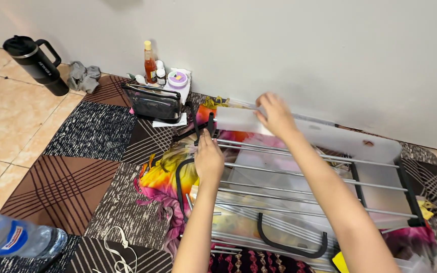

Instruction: The person assembles a metal and plastic storage rack by inserting metal rods into a plastic frame and attaching black plastic feet to the base.

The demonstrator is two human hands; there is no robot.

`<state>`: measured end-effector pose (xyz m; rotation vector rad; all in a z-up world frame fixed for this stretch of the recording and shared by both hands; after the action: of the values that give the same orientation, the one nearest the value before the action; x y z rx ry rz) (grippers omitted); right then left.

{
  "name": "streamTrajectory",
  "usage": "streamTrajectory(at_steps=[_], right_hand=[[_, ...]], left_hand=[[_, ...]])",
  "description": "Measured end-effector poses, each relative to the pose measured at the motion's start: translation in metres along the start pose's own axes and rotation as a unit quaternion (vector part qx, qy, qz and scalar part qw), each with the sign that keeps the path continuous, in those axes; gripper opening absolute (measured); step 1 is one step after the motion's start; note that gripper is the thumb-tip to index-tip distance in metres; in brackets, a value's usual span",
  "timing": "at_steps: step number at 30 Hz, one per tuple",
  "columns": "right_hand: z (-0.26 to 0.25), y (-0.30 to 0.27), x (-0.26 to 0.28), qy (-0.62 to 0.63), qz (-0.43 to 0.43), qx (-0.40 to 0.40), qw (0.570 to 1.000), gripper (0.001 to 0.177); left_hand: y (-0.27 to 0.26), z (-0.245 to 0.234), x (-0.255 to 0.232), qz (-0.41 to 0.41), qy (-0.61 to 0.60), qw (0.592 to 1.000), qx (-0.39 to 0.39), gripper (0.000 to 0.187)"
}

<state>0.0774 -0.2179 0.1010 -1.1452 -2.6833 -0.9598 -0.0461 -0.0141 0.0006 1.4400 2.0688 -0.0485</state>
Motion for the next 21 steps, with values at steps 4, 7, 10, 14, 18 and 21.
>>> streamTrajectory(at_steps=[4,7,10,14,18,21], right_hand=[[-0.012,0.028,0.002,-0.120,0.151,0.016,0.981,0.031],[-0.015,0.040,0.003,-0.059,0.243,-0.037,0.968,0.023],[-0.019,0.027,0.013,-0.039,0.079,-0.148,0.985,0.012],[-0.009,-0.025,0.045,-0.209,-0.287,-0.071,0.932,0.016],[0.014,-0.037,0.048,-0.154,-0.207,0.028,0.966,0.027],[0.028,-0.025,0.032,-0.124,-0.127,0.022,0.984,0.042]], left_hand=[[-0.001,0.000,0.001,-0.007,-0.002,1.000,0.013,0.051],[0.000,-0.004,-0.001,-0.002,-0.001,1.000,0.005,0.050],[0.001,-0.009,-0.002,-0.004,-0.009,1.000,0.016,0.050],[0.003,-0.014,-0.004,-0.009,-0.021,0.999,0.033,0.049],[0.003,-0.012,-0.004,-0.016,-0.029,0.998,0.052,0.049],[0.009,-0.007,-0.005,-0.026,-0.031,0.998,0.044,0.049]])
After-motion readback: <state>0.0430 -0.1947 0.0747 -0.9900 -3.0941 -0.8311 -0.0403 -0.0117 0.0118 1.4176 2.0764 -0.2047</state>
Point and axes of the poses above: each hand's wrist, its own y-axis towards the middle knuckle, its own z-axis out of the palm, x = y × z, the point moved 1 cm from there along y, towards the middle knuckle, and after that the axes turned 10 degrees about y, right-handed, at the moved point
